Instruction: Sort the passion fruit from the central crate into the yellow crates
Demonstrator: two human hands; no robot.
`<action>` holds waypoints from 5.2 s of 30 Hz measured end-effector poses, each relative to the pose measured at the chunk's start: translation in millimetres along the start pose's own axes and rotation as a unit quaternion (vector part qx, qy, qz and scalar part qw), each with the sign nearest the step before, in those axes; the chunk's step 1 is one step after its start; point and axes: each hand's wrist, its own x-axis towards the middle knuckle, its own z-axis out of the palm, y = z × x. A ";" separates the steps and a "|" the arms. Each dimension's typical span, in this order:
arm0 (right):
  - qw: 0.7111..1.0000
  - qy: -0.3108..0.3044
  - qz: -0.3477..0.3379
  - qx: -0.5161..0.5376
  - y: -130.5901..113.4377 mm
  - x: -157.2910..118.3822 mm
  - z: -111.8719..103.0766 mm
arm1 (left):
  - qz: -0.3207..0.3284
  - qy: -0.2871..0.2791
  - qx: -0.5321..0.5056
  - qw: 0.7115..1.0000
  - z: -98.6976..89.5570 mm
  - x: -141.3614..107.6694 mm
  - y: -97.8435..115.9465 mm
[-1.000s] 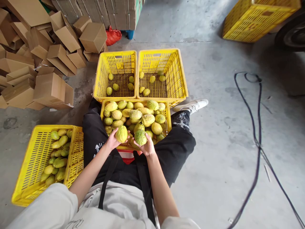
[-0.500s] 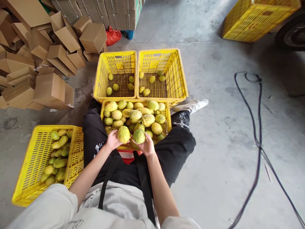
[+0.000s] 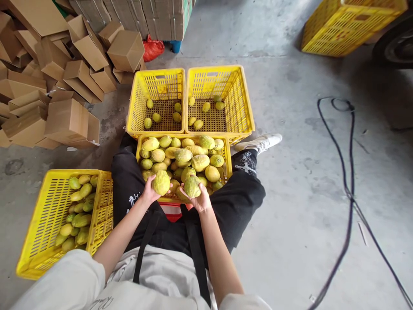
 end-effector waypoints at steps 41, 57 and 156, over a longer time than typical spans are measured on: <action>0.998 0.012 0.035 -0.048 6.0 7.9 -2.5 | -0.027 0.025 0.047 0.998 -7.9 10.5 -0.9; 1.000 0.017 0.004 -0.004 -0.8 1.6 11.2 | -0.031 0.038 -0.034 0.998 -0.5 4.8 2.3; 0.641 0.226 -0.212 -0.702 4.6 32.9 0.7 | 0.158 -0.010 0.852 0.499 -9.2 27.4 -23.9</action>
